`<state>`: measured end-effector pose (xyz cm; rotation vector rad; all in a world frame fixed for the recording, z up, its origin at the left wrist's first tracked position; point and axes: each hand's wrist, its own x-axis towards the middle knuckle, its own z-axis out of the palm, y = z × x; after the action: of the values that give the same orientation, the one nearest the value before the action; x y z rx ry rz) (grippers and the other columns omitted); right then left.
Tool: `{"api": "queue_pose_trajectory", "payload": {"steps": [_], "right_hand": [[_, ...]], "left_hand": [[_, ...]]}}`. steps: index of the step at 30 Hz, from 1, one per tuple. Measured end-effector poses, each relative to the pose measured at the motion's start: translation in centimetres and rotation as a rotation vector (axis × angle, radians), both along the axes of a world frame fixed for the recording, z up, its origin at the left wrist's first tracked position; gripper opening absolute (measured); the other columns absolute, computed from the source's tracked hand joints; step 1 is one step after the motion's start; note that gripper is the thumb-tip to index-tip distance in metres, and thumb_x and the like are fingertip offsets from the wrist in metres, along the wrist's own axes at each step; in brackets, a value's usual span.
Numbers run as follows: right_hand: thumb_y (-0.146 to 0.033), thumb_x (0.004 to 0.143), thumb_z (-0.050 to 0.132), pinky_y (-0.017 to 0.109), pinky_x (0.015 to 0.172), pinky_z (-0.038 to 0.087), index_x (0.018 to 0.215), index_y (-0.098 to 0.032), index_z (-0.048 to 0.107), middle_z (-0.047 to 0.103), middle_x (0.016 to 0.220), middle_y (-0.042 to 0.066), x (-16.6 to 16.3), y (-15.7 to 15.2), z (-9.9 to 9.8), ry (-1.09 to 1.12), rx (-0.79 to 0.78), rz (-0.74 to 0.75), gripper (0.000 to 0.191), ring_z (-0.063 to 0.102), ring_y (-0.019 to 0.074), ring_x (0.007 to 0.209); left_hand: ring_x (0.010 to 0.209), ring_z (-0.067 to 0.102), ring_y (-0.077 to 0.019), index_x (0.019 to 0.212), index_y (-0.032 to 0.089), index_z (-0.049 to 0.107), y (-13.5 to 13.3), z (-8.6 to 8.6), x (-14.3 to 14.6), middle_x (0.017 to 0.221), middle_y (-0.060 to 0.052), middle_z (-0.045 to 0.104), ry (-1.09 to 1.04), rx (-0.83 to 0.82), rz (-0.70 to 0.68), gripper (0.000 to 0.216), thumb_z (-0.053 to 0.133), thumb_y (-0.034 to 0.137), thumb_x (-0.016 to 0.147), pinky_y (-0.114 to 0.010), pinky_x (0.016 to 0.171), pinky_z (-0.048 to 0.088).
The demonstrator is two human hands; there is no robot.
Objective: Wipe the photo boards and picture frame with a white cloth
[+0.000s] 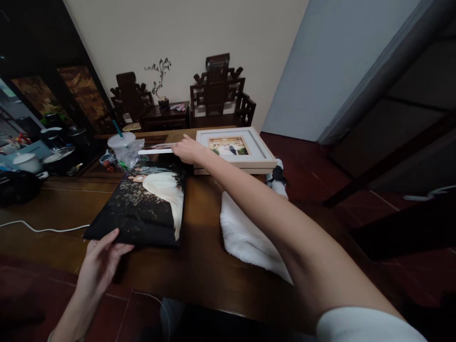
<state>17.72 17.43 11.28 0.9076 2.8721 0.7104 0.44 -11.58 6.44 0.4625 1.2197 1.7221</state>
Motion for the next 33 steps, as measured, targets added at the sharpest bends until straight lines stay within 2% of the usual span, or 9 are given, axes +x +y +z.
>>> {"api": "queue_pose_trajectory", "payload": {"steps": [7,13,16,19,21,23,25,29,33], "right_hand": [[-0.002,0.088,0.04,0.039,0.091,0.029,0.116,-0.001,0.059,0.072,0.1,0.021,0.4,0.3,-0.2,0.056,0.017,0.003,0.034,0.063,0.0266,0.089],[-0.002,0.088,0.04,0.039,0.093,0.028,0.115,-0.003,0.058,0.072,0.102,0.02,0.5,0.1,-0.6,0.108,0.028,0.002,0.033,0.062,0.0272,0.092],[-0.002,0.088,0.041,0.039,0.093,0.029,0.115,-0.004,0.058,0.072,0.105,0.019,0.4,-0.3,-0.8,0.125,0.05,0.012,0.033,0.061,0.0274,0.093],[-0.003,0.088,0.041,0.041,0.096,0.029,0.117,-0.003,0.058,0.072,0.104,0.018,0.3,-0.7,-1.3,0.127,0.07,0.028,0.034,0.062,0.0275,0.093],[-0.002,0.088,0.041,0.045,0.099,0.028,0.12,-0.003,0.057,0.072,0.104,0.019,0.2,-1.0,-1.8,0.129,0.061,0.038,0.036,0.061,0.0284,0.095],[-0.002,0.088,0.041,0.049,0.102,0.027,0.122,-0.002,0.056,0.071,0.108,0.02,0.1,-1.2,-2.3,0.139,0.056,0.04,0.038,0.061,0.03,0.1],[-0.002,0.088,0.042,0.051,0.104,0.025,0.123,-0.002,0.056,0.07,0.112,0.02,0.1,-1.5,-3.0,0.147,0.068,0.031,0.038,0.06,0.0313,0.104],[-0.002,0.089,0.039,0.052,0.106,0.024,0.122,-0.003,0.057,0.07,0.112,0.02,0.0,-2.0,-4.1,0.157,0.076,0.001,0.037,0.061,0.0299,0.102],[-0.003,0.091,0.04,0.051,0.106,0.026,0.121,-0.004,0.059,0.071,0.111,0.02,-0.2,-2.5,-5.2,0.167,0.049,-0.016,0.036,0.063,0.0285,0.1]], "left_hand": [[0.058,0.073,-0.0198,0.078,0.013,0.065,4.1,0.6,0.6,0.079,-0.005,0.075,-0.003,0.021,-0.037,0.023,0.079,0.01,0.06,-0.029,0.055,0.064],[0.071,0.075,-0.0198,0.077,0.014,0.056,10.0,0.4,0.7,0.08,-0.006,0.074,-0.04,-0.048,-0.103,0.021,0.076,0.01,0.077,-0.037,0.08,0.064],[0.071,0.074,-0.0175,0.068,0.017,0.045,13.1,-0.5,0.8,0.069,-0.002,0.068,-0.054,-0.052,-0.069,0.038,0.081,0.01,0.075,-0.037,0.085,0.062],[0.057,0.065,-0.0058,0.062,0.018,0.041,15.5,-1.6,1.1,0.053,0.008,0.054,-0.063,0.001,-0.07,0.043,0.077,-0.001,0.074,-0.026,0.087,0.06],[0.054,0.064,-0.0054,0.064,0.018,0.042,16.6,-2.1,1.2,0.05,0.01,0.05,-0.033,-0.046,-0.061,0.039,0.074,-0.002,0.078,-0.025,0.086,0.06],[0.059,0.07,-0.0111,0.072,0.015,0.049,17.4,-2.5,1.4,0.052,0.005,0.056,0.0,-0.09,-0.095,0.028,0.071,0.004,0.084,-0.029,0.084,0.062],[0.067,0.076,-0.0189,0.083,0.007,0.056,18.0,-2.8,1.6,0.062,-0.007,0.067,0.035,-0.131,-0.159,0.014,0.067,0.013,0.091,-0.03,0.082,0.063],[0.086,0.077,-0.0275,0.102,-0.008,0.062,19.4,-3.1,1.9,0.082,-0.027,0.075,0.075,-0.235,-0.185,0.028,0.058,0.02,0.097,-0.028,0.086,0.061],[0.089,0.077,-0.0295,0.118,-0.012,0.056,20.9,-3.4,1.6,0.091,-0.032,0.074,0.037,-0.299,-0.174,0.039,0.061,0.02,0.095,-0.028,0.082,0.062]]}}
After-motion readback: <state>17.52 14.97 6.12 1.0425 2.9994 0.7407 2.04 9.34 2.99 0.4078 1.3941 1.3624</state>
